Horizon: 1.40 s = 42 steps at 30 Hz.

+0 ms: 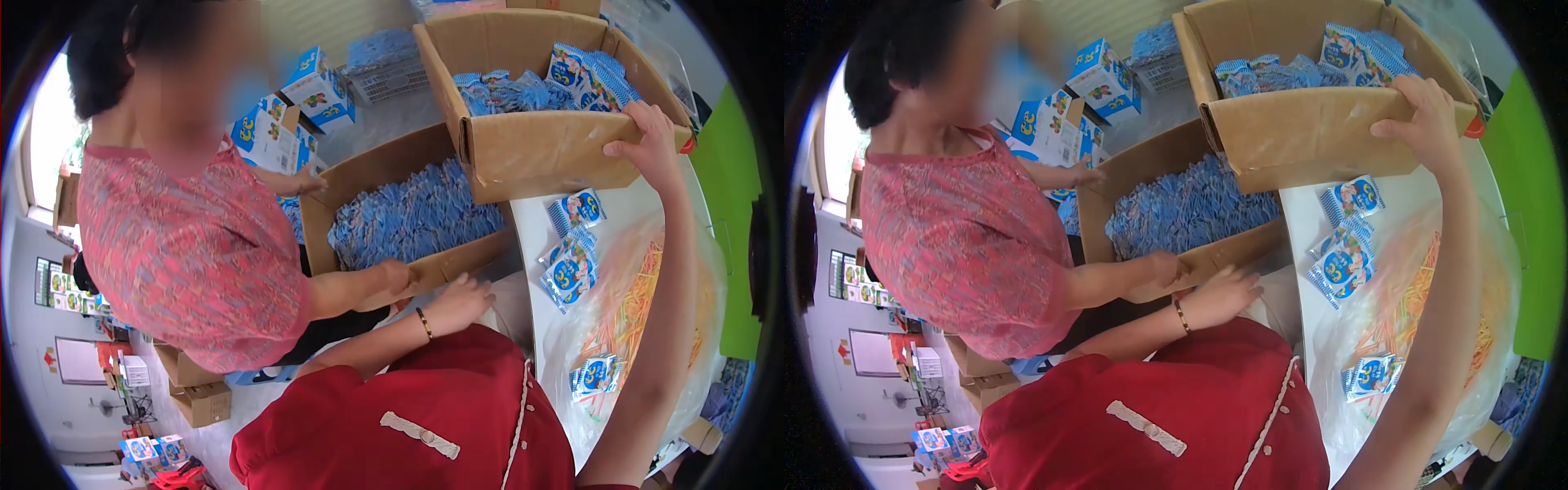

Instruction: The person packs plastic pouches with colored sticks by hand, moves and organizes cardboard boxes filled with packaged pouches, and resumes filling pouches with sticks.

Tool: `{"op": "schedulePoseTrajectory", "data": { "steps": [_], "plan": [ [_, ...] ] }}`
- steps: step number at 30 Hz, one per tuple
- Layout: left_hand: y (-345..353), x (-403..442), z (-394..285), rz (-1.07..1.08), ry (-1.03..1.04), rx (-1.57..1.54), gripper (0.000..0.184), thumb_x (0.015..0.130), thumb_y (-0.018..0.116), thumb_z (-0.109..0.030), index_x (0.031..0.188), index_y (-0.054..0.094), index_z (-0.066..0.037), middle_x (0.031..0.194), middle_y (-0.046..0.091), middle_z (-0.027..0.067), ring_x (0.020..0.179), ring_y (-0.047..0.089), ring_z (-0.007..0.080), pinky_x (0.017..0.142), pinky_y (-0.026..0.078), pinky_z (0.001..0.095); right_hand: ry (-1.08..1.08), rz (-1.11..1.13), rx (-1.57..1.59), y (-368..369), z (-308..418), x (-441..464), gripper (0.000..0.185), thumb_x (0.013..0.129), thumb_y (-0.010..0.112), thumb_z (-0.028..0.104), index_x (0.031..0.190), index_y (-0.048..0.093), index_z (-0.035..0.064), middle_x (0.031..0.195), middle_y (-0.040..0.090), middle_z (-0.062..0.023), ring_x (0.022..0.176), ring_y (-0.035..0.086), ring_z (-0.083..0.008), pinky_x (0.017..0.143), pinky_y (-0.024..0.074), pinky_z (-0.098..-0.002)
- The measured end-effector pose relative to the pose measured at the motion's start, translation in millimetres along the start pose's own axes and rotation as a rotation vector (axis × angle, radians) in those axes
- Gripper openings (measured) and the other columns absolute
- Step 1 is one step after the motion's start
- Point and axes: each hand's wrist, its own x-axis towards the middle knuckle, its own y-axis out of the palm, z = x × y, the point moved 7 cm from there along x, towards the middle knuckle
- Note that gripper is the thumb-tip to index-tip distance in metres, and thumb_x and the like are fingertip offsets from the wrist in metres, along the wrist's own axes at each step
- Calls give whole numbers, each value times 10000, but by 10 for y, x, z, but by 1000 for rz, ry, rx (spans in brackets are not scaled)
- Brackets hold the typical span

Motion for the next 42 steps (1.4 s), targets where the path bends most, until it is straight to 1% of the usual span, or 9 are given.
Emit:
{"op": "schedulePoseTrajectory", "data": {
  "steps": [2,9,15,17,20,23,36,39,42],
  "plan": [
    [61,-37,123,-3,-10,68,180,820,534,-86,966,637,-59,1019,600,100,909,596,249,841,406,388,-1,2,5,3,1,10,457,569,807,256,933,600,72,884,601,-31,907,516,-264,909,365,-392],
    [209,-82,57,167,-45,-11,192,842,505,-99,961,647,-46,925,626,110,872,610,259,853,413,377,-9,2,24,13,-10,17,460,563,801,258,923,591,63,877,595,-40,886,511,-267,880,373,-389],
    [275,-92,21,154,-24,-16,197,858,478,-117,934,645,-43,920,629,123,882,622,264,832,426,391,-17,11,7,8,-3,31,458,566,792,266,911,576,55,869,586,-54,872,511,-277,858,381,-391],
    [273,-92,44,153,-53,-2,195,859,477,-118,924,644,-42,908,629,123,872,623,266,823,429,393,-17,19,-4,8,-1,31,456,571,789,265,913,576,54,872,587,-55,871,513,-278,861,382,-390],
    [258,-88,44,157,-69,-10,195,859,475,-118,915,645,-40,896,630,123,859,624,266,814,430,394,-41,-20,14,6,-10,21,460,573,788,267,922,577,54,879,591,-56,879,516,-277,868,383,-390],
    [284,-80,42,180,-68,-1,195,860,474,-117,910,645,-40,893,631,122,851,625,264,808,427,393,-14,27,-1,34,-43,27,472,571,790,270,936,581,56,893,595,-56,890,518,-274,880,381,-387],
    [379,-105,88,244,-89,-13,174,860,485,-127,907,636,-53,916,636,105,861,625,245,801,416,379,-21,20,4,59,-77,4,505,581,786,281,991,594,58,921,604,-49,916,526,-259,928,364,-376],
    [427,-122,104,253,-100,-31,141,835,534,-118,936,608,-53,924,612,112,851,618,278,842,436,388,-22,40,8,72,-103,4,501,594,783,277,1001,593,56,924,604,-51,917,526,-259,933,362,-376],
    [471,-137,133,206,-101,-41,155,849,498,-124,900,630,-60,911,637,107,860,628,247,808,422,380,-33,42,6,83,-124,11,497,602,783,271,1005,591,53,923,605,-52,914,527,-261,930,364,-378]
  ]
}}
